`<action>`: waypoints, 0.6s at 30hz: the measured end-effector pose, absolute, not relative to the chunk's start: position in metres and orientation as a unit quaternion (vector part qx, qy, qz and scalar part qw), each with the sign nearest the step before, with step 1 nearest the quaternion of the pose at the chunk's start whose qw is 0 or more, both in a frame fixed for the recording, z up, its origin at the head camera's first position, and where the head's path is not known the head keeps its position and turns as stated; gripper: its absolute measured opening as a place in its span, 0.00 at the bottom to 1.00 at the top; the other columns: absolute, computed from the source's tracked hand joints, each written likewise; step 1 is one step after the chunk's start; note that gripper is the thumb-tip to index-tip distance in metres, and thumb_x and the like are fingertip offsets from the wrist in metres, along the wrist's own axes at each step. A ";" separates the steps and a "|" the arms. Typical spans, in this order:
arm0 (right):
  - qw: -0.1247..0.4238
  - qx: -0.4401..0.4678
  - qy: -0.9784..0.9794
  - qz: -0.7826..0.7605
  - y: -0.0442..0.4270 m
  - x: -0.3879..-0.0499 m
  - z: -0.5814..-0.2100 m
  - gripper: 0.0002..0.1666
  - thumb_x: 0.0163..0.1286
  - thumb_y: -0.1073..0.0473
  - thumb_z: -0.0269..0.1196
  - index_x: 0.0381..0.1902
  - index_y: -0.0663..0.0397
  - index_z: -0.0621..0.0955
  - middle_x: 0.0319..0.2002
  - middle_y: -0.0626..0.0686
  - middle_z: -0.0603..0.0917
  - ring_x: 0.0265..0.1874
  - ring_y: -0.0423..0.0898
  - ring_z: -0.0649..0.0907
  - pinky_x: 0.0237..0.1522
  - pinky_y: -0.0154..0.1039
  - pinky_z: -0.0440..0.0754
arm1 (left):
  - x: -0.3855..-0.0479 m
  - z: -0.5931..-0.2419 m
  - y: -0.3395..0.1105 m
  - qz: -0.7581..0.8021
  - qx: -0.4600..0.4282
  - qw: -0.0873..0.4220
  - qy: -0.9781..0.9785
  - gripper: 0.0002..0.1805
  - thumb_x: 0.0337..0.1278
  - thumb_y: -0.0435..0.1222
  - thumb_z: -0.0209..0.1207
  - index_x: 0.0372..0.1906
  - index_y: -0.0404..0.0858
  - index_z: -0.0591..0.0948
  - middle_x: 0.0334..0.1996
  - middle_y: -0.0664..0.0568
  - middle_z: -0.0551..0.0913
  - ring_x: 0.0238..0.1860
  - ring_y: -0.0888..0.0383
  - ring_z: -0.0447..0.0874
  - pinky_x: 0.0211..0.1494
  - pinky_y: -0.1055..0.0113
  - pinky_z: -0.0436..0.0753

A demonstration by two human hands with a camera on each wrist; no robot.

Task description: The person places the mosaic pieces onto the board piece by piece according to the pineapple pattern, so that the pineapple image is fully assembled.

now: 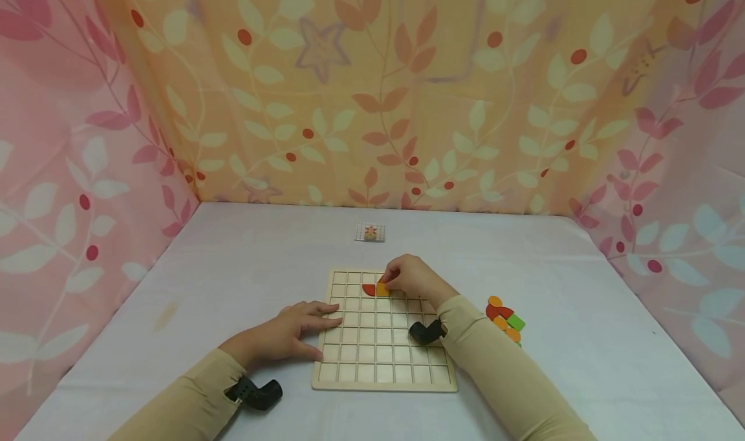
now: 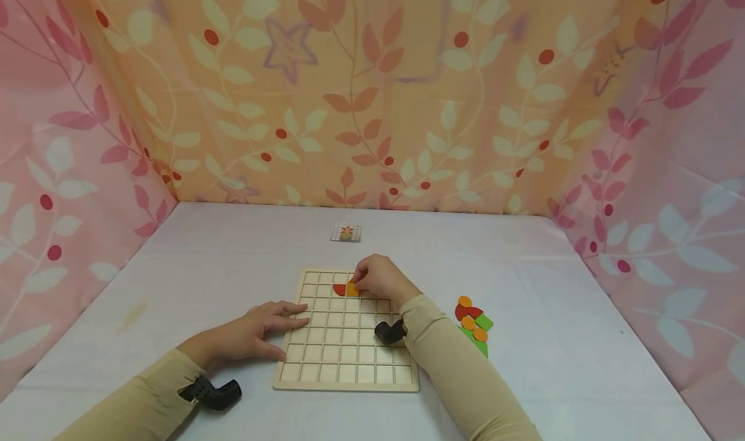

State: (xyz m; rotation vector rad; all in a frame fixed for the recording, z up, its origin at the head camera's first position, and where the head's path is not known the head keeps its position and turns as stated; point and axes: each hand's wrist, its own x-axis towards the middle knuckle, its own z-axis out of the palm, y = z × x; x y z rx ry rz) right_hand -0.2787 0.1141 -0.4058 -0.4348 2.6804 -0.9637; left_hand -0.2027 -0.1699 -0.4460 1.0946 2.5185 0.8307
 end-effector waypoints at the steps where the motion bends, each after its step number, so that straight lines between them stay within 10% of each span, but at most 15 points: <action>1: 0.131 -0.147 0.923 -0.332 0.114 -0.278 -0.406 0.03 0.55 0.64 0.67 0.24 0.52 0.84 0.26 0.44 0.82 0.30 0.42 0.74 0.38 0.37 0.71 | -0.203 -0.446 -0.170 0.287 0.378 0.136 0.870 0.38 0.43 0.59 0.60 0.64 0.54 0.68 0.68 0.57 0.59 0.66 0.51 0.54 0.60 0.43 0.52; 18: 0.105 -0.148 0.936 -0.302 0.113 -0.276 -0.409 0.08 0.53 0.61 0.69 0.17 0.50 0.81 0.20 0.44 0.79 0.25 0.42 0.73 0.31 0.36 0.70 | -0.203 -0.448 -0.170 0.288 0.372 0.135 0.872 0.38 0.43 0.60 0.60 0.64 0.56 0.68 0.68 0.58 0.59 0.66 0.51 0.54 0.59 0.43 0.52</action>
